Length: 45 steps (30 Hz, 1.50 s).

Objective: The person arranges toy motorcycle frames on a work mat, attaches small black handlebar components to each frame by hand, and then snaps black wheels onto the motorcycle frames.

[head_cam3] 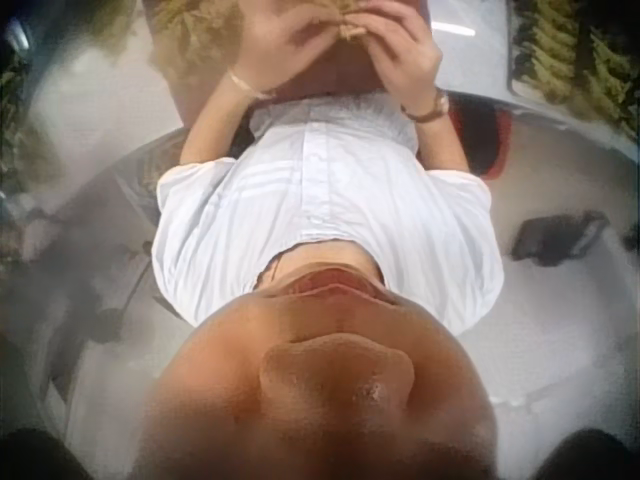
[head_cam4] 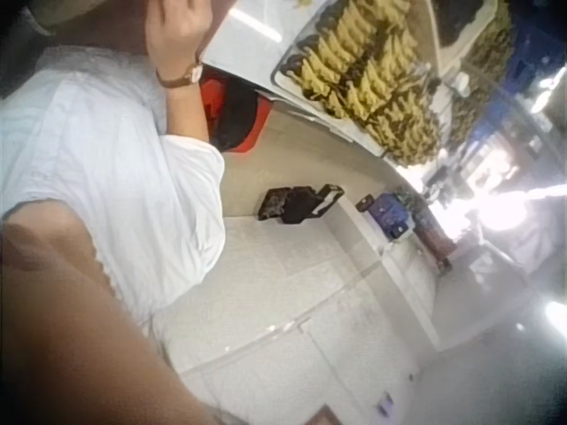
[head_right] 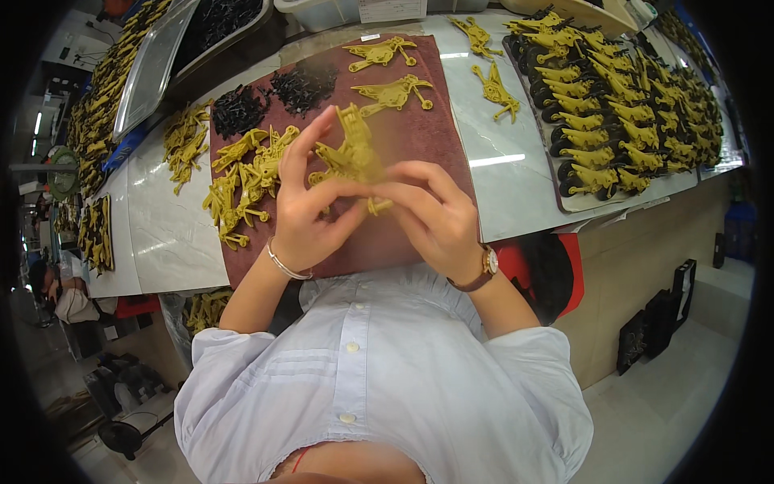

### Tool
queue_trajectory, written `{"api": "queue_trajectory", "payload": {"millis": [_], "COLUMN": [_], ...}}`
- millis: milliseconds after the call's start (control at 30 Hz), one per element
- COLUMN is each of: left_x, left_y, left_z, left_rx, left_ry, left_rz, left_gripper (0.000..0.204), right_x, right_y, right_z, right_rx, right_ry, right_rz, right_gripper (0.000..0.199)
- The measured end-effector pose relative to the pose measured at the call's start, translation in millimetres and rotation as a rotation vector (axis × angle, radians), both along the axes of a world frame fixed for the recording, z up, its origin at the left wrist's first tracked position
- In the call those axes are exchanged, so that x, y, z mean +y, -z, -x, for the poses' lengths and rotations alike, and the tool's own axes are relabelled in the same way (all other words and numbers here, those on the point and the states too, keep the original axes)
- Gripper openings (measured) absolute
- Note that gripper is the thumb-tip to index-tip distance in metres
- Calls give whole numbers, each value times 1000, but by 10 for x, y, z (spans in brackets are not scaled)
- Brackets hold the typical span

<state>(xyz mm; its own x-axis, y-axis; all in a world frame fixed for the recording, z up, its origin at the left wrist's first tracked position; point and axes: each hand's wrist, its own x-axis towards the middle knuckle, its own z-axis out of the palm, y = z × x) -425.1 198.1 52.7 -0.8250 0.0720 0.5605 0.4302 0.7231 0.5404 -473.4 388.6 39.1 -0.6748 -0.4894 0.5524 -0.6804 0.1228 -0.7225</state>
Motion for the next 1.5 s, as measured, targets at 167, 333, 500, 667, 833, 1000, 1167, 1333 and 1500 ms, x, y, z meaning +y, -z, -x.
{"api": "queue_trajectory", "payload": {"millis": [167, 333, 500, 667, 833, 1000, 1167, 1333, 1500], "left_x": [323, 486, 549, 477, 102, -226, -348, -485, -454], "left_y": [-25, 155, 473, 259, -67, 65, 100, -7, -3], "left_z": [104, 292, 477, 202, -60, -94, -157, -313, -439], "left_rx": [139, 168, 226, -90, -200, -237, -189, -175, -442], "left_ry": [-47, 39, -33, -51, -60, -55, -54, -77, -26], "left_rz": [147, 96, 290, 409, 475, 466, 423, 308, -787], "left_gripper": [21, 21, 18, 25, 44, 43, 42, 40, 29], "right_x": [227, 754, 757, 672, 507, 201, 74, 152, 255], "right_y": [136, 452, 603, 532, 297, 171, 327, 165, 132], "right_z": [136, 699, 1244, 1283, 785, 288, 153, 173, 620], "right_rx": [-72, -371, -484, -325, 26, -115, -70, -293, 99], "right_ry": [293, 536, 406, 501, 499, -106, 23, -190, -254], "right_rz": [88, 394, 315, 71, -231, -326, -422, -379, -502], "right_gripper": [12, 15, 21, 33, 44, 53, 49, 20, 18]}}
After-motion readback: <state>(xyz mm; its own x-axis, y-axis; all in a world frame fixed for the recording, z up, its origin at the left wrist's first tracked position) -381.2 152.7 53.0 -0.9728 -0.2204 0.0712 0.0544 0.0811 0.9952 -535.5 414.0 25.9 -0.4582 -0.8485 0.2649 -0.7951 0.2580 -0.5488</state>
